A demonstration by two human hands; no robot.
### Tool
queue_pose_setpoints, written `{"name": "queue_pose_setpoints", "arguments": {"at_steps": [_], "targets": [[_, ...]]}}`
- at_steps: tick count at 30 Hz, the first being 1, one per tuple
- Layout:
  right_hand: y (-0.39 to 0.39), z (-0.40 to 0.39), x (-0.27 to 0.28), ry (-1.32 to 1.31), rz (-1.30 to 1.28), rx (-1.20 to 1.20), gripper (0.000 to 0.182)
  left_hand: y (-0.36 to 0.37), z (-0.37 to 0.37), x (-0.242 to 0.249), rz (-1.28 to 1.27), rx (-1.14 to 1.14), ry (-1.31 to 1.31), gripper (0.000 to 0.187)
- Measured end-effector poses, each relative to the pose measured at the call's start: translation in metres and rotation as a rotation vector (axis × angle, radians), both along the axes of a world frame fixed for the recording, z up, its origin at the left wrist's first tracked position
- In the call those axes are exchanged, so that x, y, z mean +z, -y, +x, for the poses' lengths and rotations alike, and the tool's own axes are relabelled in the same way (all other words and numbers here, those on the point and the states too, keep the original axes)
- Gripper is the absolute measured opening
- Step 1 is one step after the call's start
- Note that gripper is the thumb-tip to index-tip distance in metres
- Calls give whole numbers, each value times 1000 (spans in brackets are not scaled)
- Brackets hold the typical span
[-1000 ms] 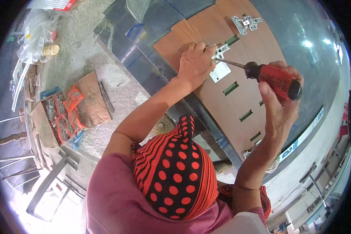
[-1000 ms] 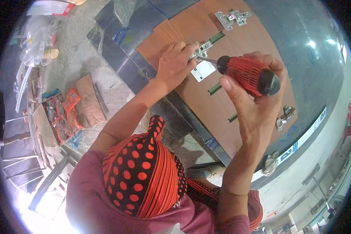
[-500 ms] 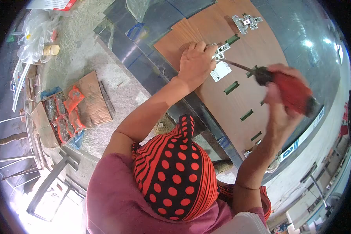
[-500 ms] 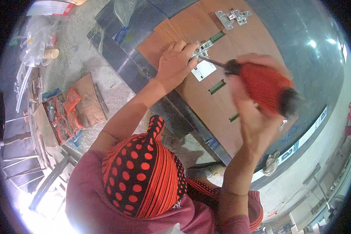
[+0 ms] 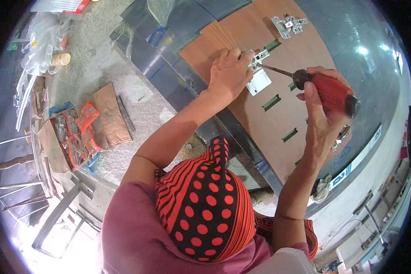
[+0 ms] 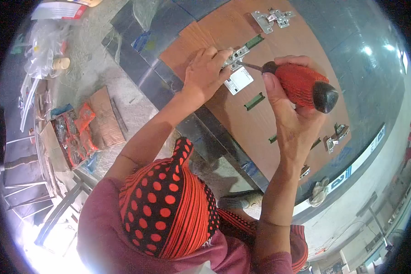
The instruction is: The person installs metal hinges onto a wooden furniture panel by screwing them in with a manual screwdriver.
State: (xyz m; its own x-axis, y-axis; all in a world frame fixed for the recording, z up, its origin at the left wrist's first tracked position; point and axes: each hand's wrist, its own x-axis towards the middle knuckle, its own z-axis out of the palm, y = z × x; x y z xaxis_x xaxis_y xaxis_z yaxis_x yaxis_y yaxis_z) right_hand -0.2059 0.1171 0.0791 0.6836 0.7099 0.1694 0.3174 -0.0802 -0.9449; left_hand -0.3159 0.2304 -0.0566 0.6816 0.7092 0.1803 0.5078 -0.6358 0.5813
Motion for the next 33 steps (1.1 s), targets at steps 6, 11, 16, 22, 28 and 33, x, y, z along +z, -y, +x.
{"name": "queue_pose_setpoints", "arguments": {"at_steps": [6,11,16,22,28,33], "targets": [[10,11,4,-260,32,160,48,-1,-1,-3,42,-22,76,38],[3,4,2,-115,-64,32,54,0,-1,1,26,-19,21,37],[2,10,2,-192,18,205,47,0,0,-1,50,-15,41,38],[0,4,5,-22,-25,175,37,0,-1,3,12,-22,30,37],[0,-4,5,-79,-38,123,40,0,-1,1,-9,-26,31,38],[-1,-4,3,-50,-30,131,38,3,0,0,-45,38,68,30]]}}
